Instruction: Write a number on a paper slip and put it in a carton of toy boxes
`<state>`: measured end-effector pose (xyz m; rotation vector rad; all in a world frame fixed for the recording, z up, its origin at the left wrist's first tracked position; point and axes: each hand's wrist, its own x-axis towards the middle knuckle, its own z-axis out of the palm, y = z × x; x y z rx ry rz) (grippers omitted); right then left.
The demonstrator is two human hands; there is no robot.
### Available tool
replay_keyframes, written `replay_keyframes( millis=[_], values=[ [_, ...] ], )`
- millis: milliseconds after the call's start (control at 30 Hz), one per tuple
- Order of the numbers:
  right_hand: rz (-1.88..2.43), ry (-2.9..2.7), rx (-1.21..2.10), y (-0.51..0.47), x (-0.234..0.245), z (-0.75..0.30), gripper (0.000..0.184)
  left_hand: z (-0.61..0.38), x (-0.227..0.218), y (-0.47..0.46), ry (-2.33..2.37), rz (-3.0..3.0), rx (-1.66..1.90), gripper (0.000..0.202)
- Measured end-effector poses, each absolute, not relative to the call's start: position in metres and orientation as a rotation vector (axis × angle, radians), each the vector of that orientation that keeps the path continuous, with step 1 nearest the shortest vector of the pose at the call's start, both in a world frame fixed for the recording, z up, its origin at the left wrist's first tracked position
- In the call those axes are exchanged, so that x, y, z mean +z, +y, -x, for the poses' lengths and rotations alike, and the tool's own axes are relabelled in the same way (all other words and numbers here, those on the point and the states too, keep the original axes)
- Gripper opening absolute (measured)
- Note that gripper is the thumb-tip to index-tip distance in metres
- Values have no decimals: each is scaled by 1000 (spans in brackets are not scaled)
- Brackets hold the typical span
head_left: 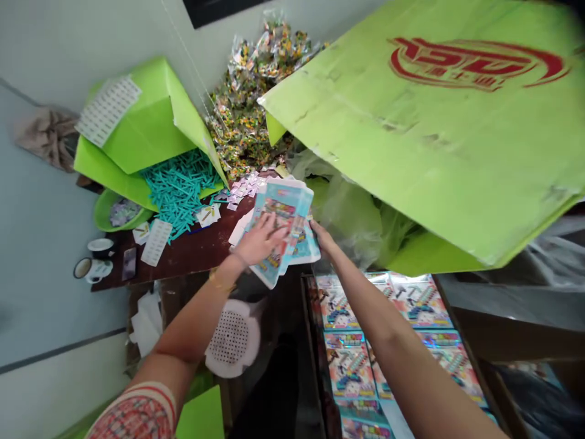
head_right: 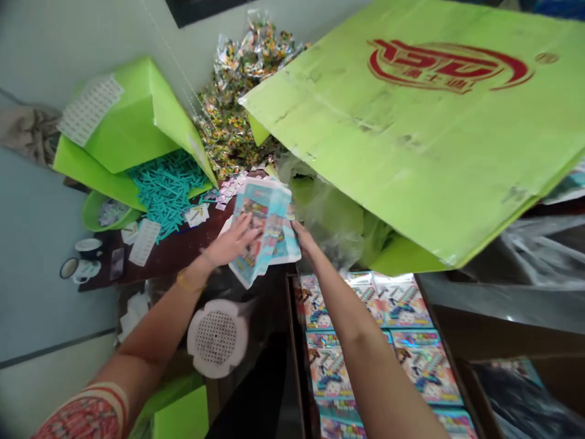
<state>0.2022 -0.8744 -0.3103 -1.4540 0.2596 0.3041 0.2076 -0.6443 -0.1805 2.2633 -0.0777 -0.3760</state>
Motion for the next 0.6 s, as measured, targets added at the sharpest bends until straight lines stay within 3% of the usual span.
replay_keyframes(
  millis=[133, 233, 467, 533, 600],
  values=[
    [1571, 426, 160, -877, -371, -220, 76, -236, -260, -717, -222, -2687, -402, 79],
    [1588, 484, 87, -865, -381, -190, 74, -247, -281, -744, -219, -2861, -286, 80],
    [1587, 495, 139, -831, -368, -8, 68, -308, -243, -739, -155, -2894, -267, 71],
    [1541, 476, 273, -833, -365, 56, 62, -327, -230, -725, 10, -2878, -153, 77],
    [1512, 521, 373, -838, -361, 115, 58, -340, -224, -714, 71, -2855, -255, 83]
  ],
)
